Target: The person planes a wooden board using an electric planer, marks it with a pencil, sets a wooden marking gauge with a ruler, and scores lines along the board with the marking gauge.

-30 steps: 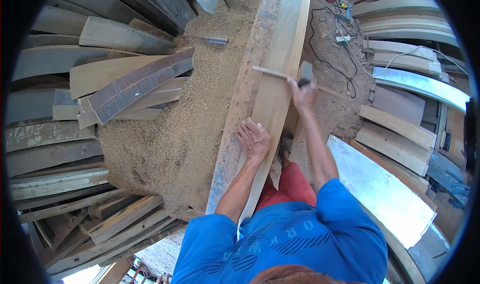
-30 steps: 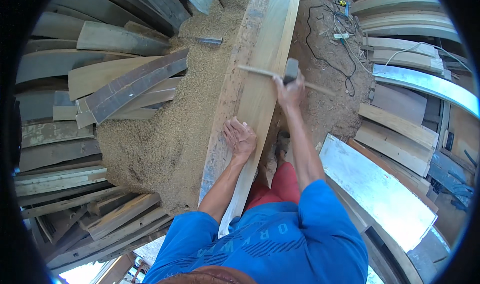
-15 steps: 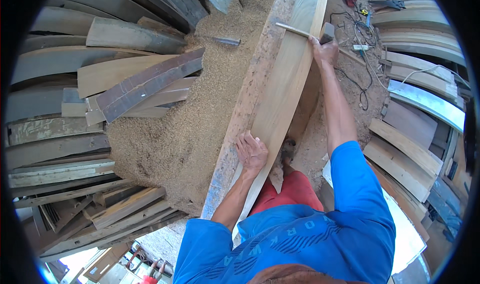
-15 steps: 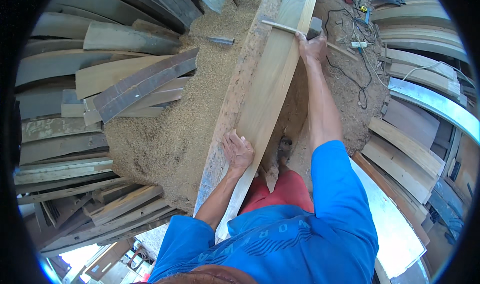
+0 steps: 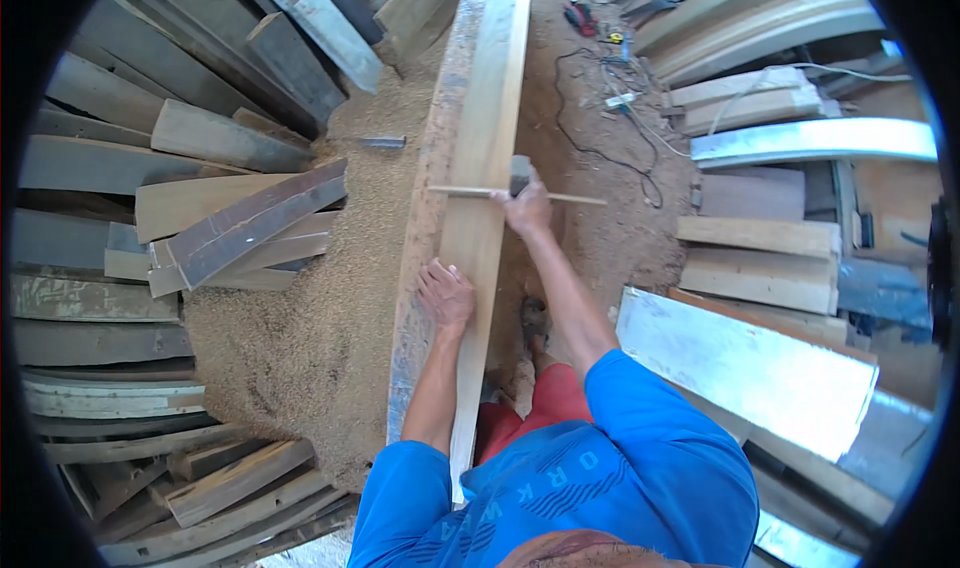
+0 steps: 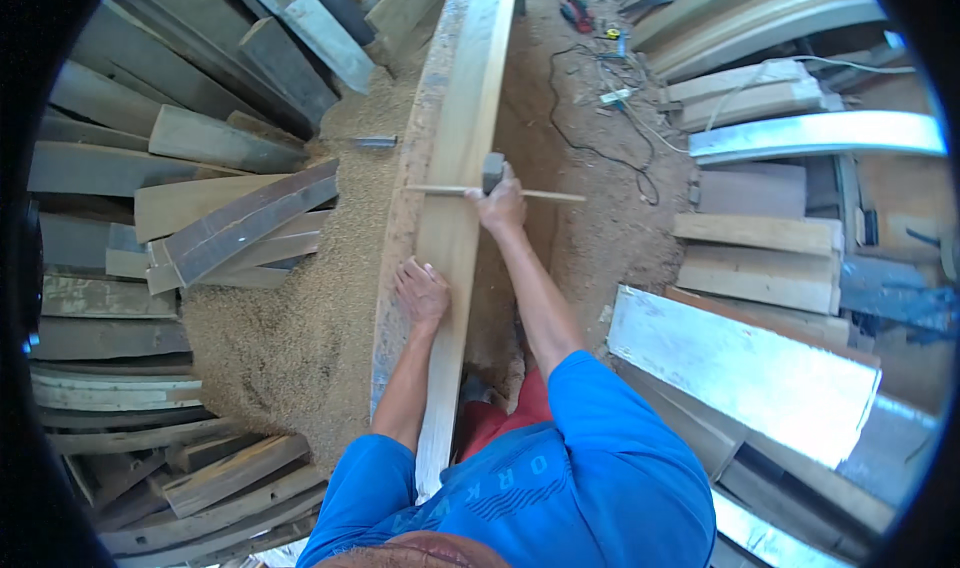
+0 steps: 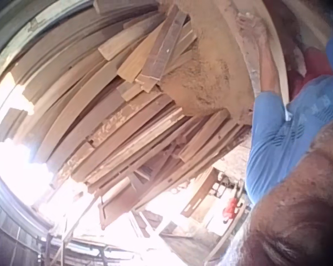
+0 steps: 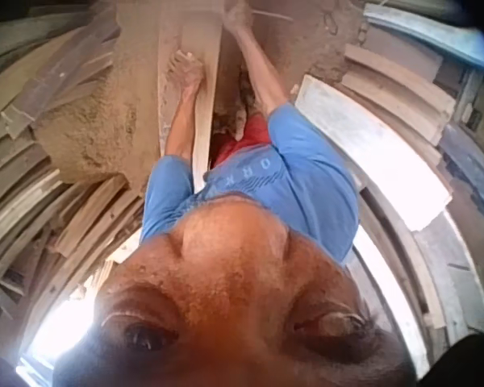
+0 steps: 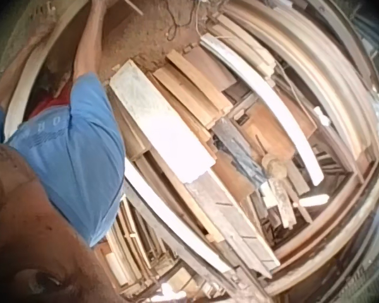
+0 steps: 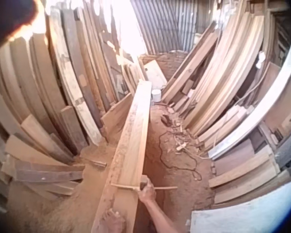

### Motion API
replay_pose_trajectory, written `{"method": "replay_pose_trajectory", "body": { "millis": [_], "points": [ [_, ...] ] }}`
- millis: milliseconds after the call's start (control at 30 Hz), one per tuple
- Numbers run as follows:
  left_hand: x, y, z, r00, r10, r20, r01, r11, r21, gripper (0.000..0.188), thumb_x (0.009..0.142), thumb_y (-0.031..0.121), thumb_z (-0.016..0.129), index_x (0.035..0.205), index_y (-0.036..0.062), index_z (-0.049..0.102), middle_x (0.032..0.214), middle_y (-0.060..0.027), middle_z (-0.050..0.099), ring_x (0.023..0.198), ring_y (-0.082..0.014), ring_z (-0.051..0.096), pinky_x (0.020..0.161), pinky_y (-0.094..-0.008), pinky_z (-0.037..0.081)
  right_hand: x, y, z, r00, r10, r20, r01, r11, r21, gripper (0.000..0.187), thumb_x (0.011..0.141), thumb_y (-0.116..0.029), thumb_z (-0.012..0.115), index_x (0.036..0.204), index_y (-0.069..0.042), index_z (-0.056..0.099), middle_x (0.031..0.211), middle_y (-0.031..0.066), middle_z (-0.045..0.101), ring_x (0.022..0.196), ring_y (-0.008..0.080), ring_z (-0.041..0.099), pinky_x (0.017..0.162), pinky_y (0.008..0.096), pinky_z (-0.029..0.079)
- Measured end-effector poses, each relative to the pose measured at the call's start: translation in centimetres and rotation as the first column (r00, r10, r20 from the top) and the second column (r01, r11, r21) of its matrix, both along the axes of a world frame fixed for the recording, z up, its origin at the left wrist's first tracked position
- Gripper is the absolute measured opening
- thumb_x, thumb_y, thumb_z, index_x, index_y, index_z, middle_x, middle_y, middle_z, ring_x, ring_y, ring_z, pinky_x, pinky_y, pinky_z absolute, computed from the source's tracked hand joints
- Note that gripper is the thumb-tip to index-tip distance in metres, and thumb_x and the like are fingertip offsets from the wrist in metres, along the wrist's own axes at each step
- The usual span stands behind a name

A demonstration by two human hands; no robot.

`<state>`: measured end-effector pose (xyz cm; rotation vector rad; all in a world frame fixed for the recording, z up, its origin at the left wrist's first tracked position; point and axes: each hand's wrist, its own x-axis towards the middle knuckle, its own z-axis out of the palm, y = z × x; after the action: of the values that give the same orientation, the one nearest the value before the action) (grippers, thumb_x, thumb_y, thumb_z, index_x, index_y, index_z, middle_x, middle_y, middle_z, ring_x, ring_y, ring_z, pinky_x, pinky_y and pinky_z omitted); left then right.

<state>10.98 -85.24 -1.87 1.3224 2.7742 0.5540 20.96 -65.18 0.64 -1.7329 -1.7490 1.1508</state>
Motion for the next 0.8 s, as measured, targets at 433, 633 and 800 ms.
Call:
{"method": "replay_pose_trajectory", "body": {
  "millis": [433,633,800],
  "points": [
    [2.6,-17.1,-0.5,0.999,0.044,0.026,-0.042,0.997,-0.069,0.027,0.093,0.02,0.061,0.109,-0.0006,0.054,0.105,-0.0229,0.057,0.101,-0.0426,0.057,0.086,-0.0539,0.046,2.0,-25.2,-1.0,0.979,-0.198,-0.041,0.202,0.965,0.169,0.076,0.079,-0.019,0.081,0.144,0.003,0.049,0.132,0.0234,0.059,0.122,0.0389,0.061,0.105,0.0451,0.048],
    [3.3,-15.5,0.8,0.997,0.004,0.076,0.004,0.995,-0.102,0.022,0.09,0.019,0.061,0.102,0.0034,0.051,0.102,-0.0196,0.054,0.099,-0.0398,0.055,0.082,-0.0536,0.045,1.3,-15.4,-2.9,0.967,-0.227,-0.112,0.253,0.835,0.488,0.071,0.077,-0.018,0.085,0.136,0.008,0.055,0.126,0.0265,0.064,0.119,0.0405,0.063,0.103,0.0465,0.049],
    [3.2,-15.5,0.6,0.99,-0.026,0.139,0.031,0.999,-0.03,0.03,0.09,0.018,0.06,0.111,-0.0001,0.048,0.105,-0.023,0.054,0.101,-0.0432,0.055,0.081,-0.0572,0.044,0.4,-9.5,-3.7,0.954,-0.298,-0.019,0.292,0.918,0.267,0.079,0.073,-0.027,0.09,0.138,0.002,0.056,0.128,0.0239,0.064,0.119,0.0395,0.063,0.102,0.0455,0.05]
  ]
}}
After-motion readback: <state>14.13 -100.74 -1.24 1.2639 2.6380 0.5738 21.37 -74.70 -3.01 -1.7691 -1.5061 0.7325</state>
